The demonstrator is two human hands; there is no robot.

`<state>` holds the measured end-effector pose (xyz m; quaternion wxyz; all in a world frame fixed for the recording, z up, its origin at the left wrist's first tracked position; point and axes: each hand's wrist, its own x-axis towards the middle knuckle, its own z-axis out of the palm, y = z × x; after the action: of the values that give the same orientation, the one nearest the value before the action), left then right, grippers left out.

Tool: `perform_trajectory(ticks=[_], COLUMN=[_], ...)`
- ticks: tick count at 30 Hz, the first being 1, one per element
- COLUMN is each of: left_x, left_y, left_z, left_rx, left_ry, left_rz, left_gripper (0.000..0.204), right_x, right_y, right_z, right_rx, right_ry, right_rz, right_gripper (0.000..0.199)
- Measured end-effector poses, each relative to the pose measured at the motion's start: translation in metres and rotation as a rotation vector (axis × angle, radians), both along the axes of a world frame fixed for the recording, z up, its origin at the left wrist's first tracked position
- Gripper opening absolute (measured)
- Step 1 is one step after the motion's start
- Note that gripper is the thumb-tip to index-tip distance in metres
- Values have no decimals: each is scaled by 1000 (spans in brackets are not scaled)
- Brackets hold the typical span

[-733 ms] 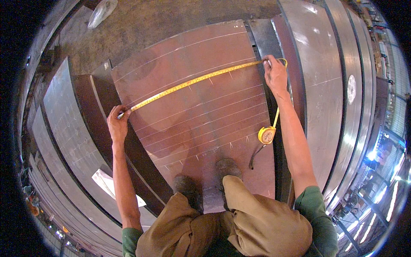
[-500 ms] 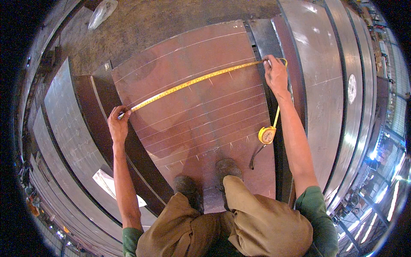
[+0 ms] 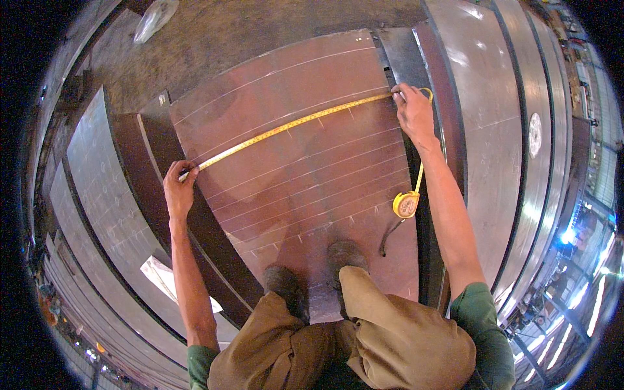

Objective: The person uses a tape measure and a white marker to measure and mark multiple horizontal lines on a large reddish-brown metal sheet. They repeatedly extend the tape, align it, and mark points along the sheet's surface. A white paper with markings is visible nearby.

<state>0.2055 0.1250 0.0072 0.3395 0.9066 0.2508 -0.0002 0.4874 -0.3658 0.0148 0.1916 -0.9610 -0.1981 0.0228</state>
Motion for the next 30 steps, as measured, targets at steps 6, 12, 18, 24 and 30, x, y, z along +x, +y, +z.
perform_trajectory(ticks=[6, 12, 18, 24, 30], left_x=[0, -3, 1, -3, 0], left_y=[0, 8, 4, 9, 8], left_z=[0, -4, 4, -3, 1], left_rx=[-22, 14, 6, 10, -12], left_ry=[-11, 41, 61, 37, 10], left_rz=[13, 50, 45, 60, 41], left_gripper=[17, 19, 19, 21, 19], right_x=[0, -1, -1, 0, 3], right_y=[-1, 2, 1, 2, -2], right_z=[1, 1, 5, 4, -1], right_rx=[9, 5, 14, 23, 12], right_ry=[7, -11, 13, -1, -11], right_rz=[25, 15, 25, 33, 39], right_gripper=[14, 14, 13, 13, 14])
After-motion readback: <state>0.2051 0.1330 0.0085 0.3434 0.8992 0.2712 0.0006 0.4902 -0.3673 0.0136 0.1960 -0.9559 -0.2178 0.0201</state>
